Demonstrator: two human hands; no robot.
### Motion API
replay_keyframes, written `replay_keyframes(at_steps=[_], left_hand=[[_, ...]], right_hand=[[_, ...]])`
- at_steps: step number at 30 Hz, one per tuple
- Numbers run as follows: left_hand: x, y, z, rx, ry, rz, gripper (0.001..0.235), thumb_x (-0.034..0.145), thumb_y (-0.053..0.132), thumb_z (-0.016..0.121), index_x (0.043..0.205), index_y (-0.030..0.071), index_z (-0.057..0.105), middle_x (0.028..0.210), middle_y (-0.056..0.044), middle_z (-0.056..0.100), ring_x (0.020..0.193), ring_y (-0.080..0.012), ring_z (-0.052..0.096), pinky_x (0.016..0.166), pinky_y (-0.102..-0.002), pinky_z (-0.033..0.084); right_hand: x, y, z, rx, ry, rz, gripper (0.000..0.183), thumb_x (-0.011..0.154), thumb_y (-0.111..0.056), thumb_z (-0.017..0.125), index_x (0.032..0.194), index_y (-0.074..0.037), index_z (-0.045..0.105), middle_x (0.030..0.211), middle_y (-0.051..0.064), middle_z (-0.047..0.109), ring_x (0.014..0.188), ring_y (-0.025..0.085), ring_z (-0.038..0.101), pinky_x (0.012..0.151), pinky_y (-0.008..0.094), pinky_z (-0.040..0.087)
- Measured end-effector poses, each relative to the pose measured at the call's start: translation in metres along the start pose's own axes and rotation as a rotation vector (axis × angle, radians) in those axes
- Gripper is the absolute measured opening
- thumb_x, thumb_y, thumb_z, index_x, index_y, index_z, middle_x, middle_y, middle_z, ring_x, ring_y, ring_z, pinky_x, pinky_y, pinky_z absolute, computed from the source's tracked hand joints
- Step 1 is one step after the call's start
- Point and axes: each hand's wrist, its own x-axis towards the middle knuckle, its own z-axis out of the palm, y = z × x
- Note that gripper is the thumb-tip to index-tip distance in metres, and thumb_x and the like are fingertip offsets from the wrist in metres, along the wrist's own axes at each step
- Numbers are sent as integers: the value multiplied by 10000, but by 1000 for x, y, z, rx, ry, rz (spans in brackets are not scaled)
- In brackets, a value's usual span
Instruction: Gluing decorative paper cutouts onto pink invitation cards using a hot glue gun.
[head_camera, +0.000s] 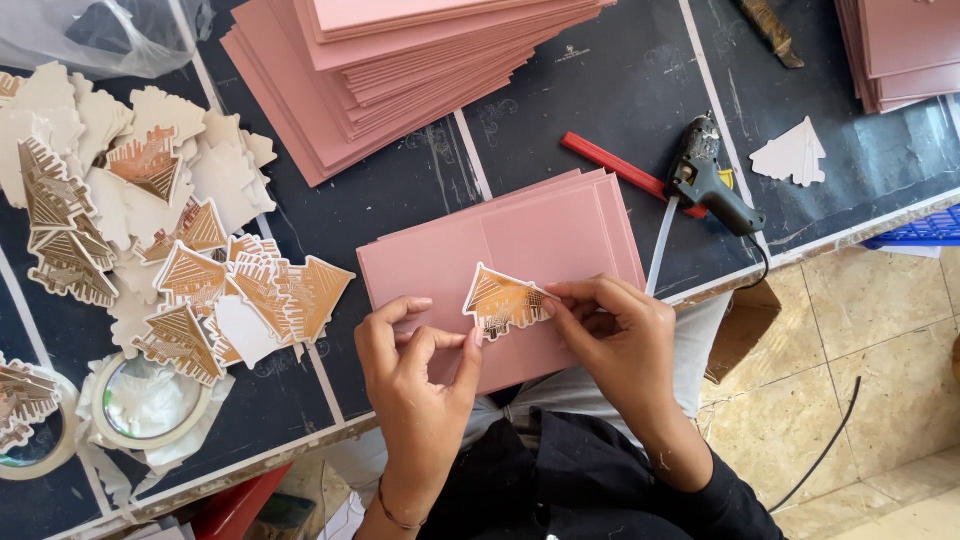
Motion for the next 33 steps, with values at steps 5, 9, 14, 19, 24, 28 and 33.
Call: replay_keyframes(at_steps=[5, 9, 14, 19, 24, 28, 33], left_hand=[[0, 0, 1, 11, 2, 6, 210, 930, 185, 870, 793, 118, 725, 1223, -103, 597, 1112, -282, 572, 886, -360, 530], [1, 0, 1, 19, 9, 12, 215, 926, 180, 876, 787, 125, 721, 1217, -100, 600, 1092, -280, 572, 879, -358, 528], [2, 1, 1, 18, 7, 12, 215, 920, 164, 878, 785, 123, 715, 1222, -102, 598, 1109, -281, 573, 875, -354, 529], [1, 1, 2, 36, 11, 15, 226, 913, 149, 880, 773, 133, 704, 1212, -102, 598, 1082, -281, 568, 855, -350, 531], [1, 0, 3, 40, 15, 18, 237, 908, 147, 886, 769, 136, 694, 1216, -97, 597, 1094, -287, 573, 858, -355, 532], [1, 1, 4, 39, 20, 27, 249, 902, 121, 875, 758, 125, 671, 1212, -102, 596, 1051, -291, 572, 866, -358, 536], [2, 0, 4, 42, 1, 26, 251, 897, 124, 868, 757, 122, 660, 1211, -91, 595, 1066, -291, 577, 853, -357, 537]], right_hand=[[2, -3, 0, -6, 3, -31, 56, 953, -86, 837, 1007, -93, 846, 824, -17, 766, 668, 35, 631, 601, 175, 547], [2, -2, 1, -16, 5, -19, 52, 948, -85, 840, 996, -102, 849, 819, -28, 768, 643, 32, 609, 591, 176, 534], [2, 0, 2, -27, 4, -27, 35, 945, -101, 843, 980, -98, 845, 825, -27, 779, 637, 35, 619, 591, 178, 541], [1, -1, 3, -33, 7, -6, 20, 939, -103, 851, 950, -97, 836, 834, -36, 785, 632, 31, 603, 585, 177, 527], [1, 0, 4, -45, 6, -17, 31, 937, -90, 843, 964, -89, 828, 836, -26, 775, 643, 41, 622, 595, 181, 551], [1, 0, 5, -64, 18, -44, 15, 947, -99, 834, 958, -93, 825, 808, -31, 756, 630, 40, 611, 591, 179, 549], [0, -2, 5, -51, 10, -33, 31, 946, -94, 829, 976, -88, 824, 803, -22, 741, 661, 43, 631, 604, 178, 569]])
